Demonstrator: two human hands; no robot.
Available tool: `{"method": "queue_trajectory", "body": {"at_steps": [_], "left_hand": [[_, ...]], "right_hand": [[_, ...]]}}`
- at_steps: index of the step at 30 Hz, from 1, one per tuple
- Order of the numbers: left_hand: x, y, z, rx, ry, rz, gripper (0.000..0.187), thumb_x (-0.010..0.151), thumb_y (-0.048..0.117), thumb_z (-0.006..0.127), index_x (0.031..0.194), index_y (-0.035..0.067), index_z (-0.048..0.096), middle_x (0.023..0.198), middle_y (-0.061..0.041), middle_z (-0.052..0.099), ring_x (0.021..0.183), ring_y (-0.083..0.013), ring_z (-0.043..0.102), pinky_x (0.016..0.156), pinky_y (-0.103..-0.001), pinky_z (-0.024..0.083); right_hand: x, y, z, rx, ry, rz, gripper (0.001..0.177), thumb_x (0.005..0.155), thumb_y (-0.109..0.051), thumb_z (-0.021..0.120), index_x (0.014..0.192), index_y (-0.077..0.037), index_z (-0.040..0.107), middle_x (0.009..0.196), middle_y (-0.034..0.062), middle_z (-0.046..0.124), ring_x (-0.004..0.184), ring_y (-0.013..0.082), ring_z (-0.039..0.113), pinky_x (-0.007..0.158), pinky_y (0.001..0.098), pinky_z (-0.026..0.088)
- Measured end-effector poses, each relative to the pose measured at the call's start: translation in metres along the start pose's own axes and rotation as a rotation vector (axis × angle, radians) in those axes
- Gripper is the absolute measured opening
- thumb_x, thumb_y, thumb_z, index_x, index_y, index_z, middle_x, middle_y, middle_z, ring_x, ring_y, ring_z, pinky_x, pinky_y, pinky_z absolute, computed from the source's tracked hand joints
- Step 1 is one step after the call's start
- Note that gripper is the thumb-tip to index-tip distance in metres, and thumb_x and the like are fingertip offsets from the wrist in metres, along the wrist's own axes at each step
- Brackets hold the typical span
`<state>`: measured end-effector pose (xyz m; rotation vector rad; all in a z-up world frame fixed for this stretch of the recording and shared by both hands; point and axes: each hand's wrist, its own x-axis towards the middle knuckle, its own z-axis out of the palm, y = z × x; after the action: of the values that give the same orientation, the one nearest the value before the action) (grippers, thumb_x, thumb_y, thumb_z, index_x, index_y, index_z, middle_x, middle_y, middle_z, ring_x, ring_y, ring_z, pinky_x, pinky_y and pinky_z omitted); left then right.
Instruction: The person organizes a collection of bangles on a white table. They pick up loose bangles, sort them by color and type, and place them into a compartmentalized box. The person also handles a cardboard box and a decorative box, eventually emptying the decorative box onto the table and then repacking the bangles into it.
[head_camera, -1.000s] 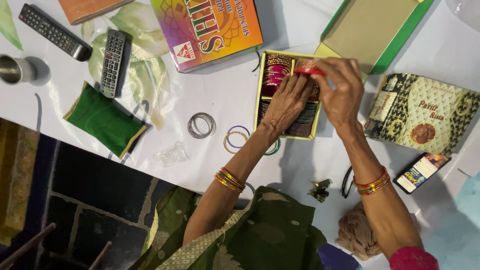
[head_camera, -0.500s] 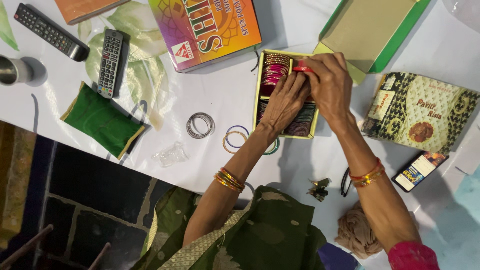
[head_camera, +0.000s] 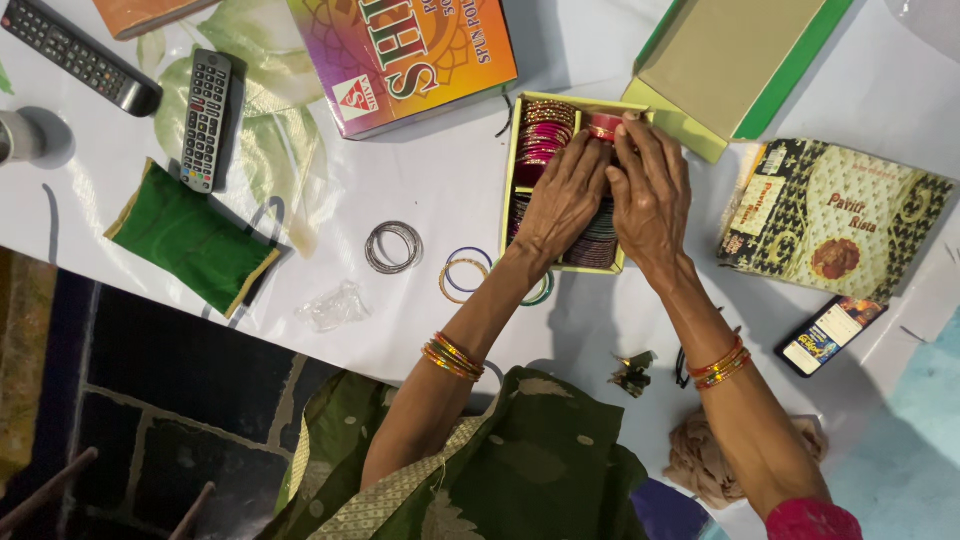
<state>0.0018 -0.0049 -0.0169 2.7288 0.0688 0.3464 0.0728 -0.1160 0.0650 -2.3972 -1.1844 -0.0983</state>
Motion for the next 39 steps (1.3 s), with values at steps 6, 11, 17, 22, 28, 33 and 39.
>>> {"method": "queue_trajectory", "body": {"at_steps": [6,11,17,22,28,33,39], "left_hand": [[-0.007,0.0,-0.034,-0.103,0.054,-0.076,0.049,0.097,0.013,0.056,0.142,-0.004,0.052,0.147,-0.019,0.049,0.143,-0.0352,0.042,0.111,-0.047,0.045],[-0.044,-0.007,-0.087,-0.219,0.067,-0.131,0.051,0.09,0.003,0.06,0.14,-0.003,0.056,0.144,-0.016,0.053,0.138,-0.0339,0.05,0.109,-0.045,0.049],[-0.112,-0.01,-0.132,-0.186,0.074,-0.228,0.042,0.084,-0.004,0.067,0.126,0.001,0.065,0.134,-0.015,0.061,0.127,-0.0357,0.057,0.096,-0.046,0.055],[-0.15,-0.005,-0.139,-0.192,0.06,-0.334,0.033,0.086,-0.004,0.067,0.118,0.002,0.068,0.131,-0.015,0.064,0.125,-0.033,0.059,0.094,-0.042,0.057],[-0.167,0.0,-0.15,-0.234,0.094,-0.316,0.03,0.086,-0.002,0.068,0.116,0.002,0.068,0.126,-0.011,0.065,0.117,-0.0307,0.06,0.088,-0.042,0.055],[-0.183,-0.003,-0.159,-0.225,0.081,-0.297,0.032,0.083,-0.002,0.066,0.115,0.004,0.068,0.122,-0.009,0.066,0.111,-0.0289,0.062,0.08,-0.041,0.054],[-0.206,-0.002,-0.167,-0.213,0.08,-0.333,0.031,0.084,0.0,0.068,0.115,0.004,0.07,0.113,-0.007,0.068,0.1,-0.0279,0.064,0.076,-0.041,0.053]], "right_hand": [[-0.009,0.002,0.003,0.177,0.015,0.164,0.044,0.112,-0.009,0.053,0.154,0.002,0.053,0.159,0.0158,0.05,0.146,0.0364,0.047,0.122,0.0491,0.036],[-0.018,-0.001,0.004,-0.085,-0.09,0.087,0.048,0.108,-0.014,0.06,0.154,-0.001,0.054,0.162,0.0079,0.049,0.152,0.0335,0.038,0.116,0.0489,0.035],[-0.012,0.006,0.005,-0.095,-0.108,0.074,0.051,0.108,-0.015,0.06,0.157,-0.003,0.05,0.164,0.0073,0.048,0.154,0.0315,0.034,0.116,0.0493,0.034],[-0.013,0.012,0.002,0.019,-0.149,0.106,0.051,0.112,-0.02,0.051,0.161,-0.007,0.043,0.165,0.0081,0.045,0.155,0.0342,0.033,0.122,0.0499,0.03],[-0.031,-0.004,-0.003,0.25,0.074,0.295,0.05,0.115,-0.029,0.05,0.158,-0.006,0.043,0.159,0.0168,0.048,0.149,0.0347,0.041,0.12,0.047,0.038],[-0.072,-0.041,-0.01,0.369,0.213,0.402,0.044,0.108,-0.011,0.06,0.151,-0.006,0.049,0.145,0.0146,0.06,0.136,0.0294,0.054,0.099,0.0364,0.058],[-0.104,-0.064,-0.017,0.38,0.154,0.472,0.042,0.097,0.004,0.059,0.138,-0.005,0.061,0.137,0.0137,0.063,0.123,0.0278,0.062,0.091,0.0326,0.061]]}}
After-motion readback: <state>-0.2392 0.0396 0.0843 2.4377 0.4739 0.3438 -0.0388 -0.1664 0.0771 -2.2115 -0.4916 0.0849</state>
